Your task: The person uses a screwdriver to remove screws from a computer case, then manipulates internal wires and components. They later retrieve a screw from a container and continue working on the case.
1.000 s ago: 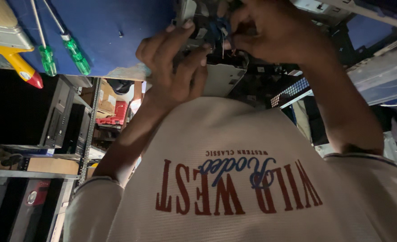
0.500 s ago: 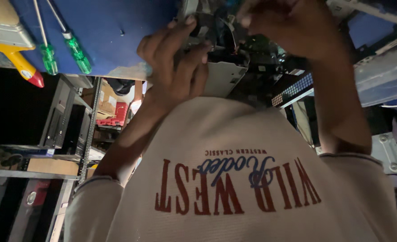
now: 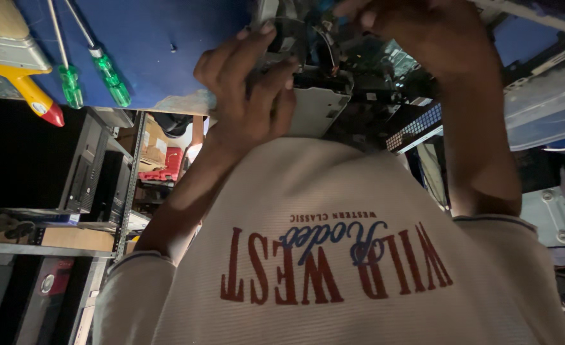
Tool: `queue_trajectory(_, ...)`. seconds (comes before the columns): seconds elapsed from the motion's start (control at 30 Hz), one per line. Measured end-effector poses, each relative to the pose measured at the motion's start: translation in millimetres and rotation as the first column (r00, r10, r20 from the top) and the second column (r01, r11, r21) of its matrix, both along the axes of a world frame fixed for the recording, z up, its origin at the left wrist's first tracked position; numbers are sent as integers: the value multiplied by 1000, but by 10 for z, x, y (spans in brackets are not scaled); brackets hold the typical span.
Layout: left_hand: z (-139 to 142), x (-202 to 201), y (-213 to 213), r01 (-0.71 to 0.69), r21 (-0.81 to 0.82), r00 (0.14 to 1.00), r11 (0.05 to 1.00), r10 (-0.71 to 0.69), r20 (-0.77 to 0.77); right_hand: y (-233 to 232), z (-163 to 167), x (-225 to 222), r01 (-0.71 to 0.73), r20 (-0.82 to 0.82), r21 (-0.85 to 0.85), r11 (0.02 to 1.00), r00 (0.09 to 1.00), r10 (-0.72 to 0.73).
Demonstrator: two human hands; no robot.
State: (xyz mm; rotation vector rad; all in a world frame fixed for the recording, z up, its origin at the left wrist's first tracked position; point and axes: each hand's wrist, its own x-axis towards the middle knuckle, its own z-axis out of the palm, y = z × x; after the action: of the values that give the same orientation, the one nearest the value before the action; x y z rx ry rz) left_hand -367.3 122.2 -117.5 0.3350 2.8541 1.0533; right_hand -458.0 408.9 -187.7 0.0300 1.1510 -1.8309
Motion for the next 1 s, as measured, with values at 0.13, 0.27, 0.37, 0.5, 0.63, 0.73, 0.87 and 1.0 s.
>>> queue_trajectory(0.13, -18, 2, -2, 4, -9, 1000, 1000, -4, -13, -68, 19, -51, 6, 39, 25, 1000, 999, -7)
queue_trajectory(0.27, -37, 4, 13, 0, -14, 1000, 1000, 0, -20, -116, 44, -109, -124, -205, 100, 987, 968, 142)
queue_trajectory(0.37, -27, 7, 13, -1, -7, 1000, 1000, 1, -8, -123, 69, -76, -110, -162, 47, 993, 980, 117)
queue_trajectory(0.5, -19, 13, 4, -6, 12, 1000, 1000, 6, 6, -103, 8, 15, -123, -267, 165, 979, 950, 164)
queue_trajectory(0.63, -34, 18, 10, 0, 1, 1000, 1000, 0, -12, -76, -68, 88, -51, -373, 127, 991, 923, 95)
queue_trajectory(0.73, -38, 23, 20, -3, -8, 1000, 1000, 3, -24, -117, -51, 96, 7, -287, 89, 996, 958, 19)
queue_trajectory(0.87, -13, 23, 19, -14, -1, 1000, 1000, 14, -8, -242, 176, 138, 130, 150, 233, 964, 974, -168)
queue_trajectory(1.0, 16, 18, 16, 4, -29, 1000, 1000, -4, -15, -347, 314, 65, 12, 273, 301, 954, 957, -98)
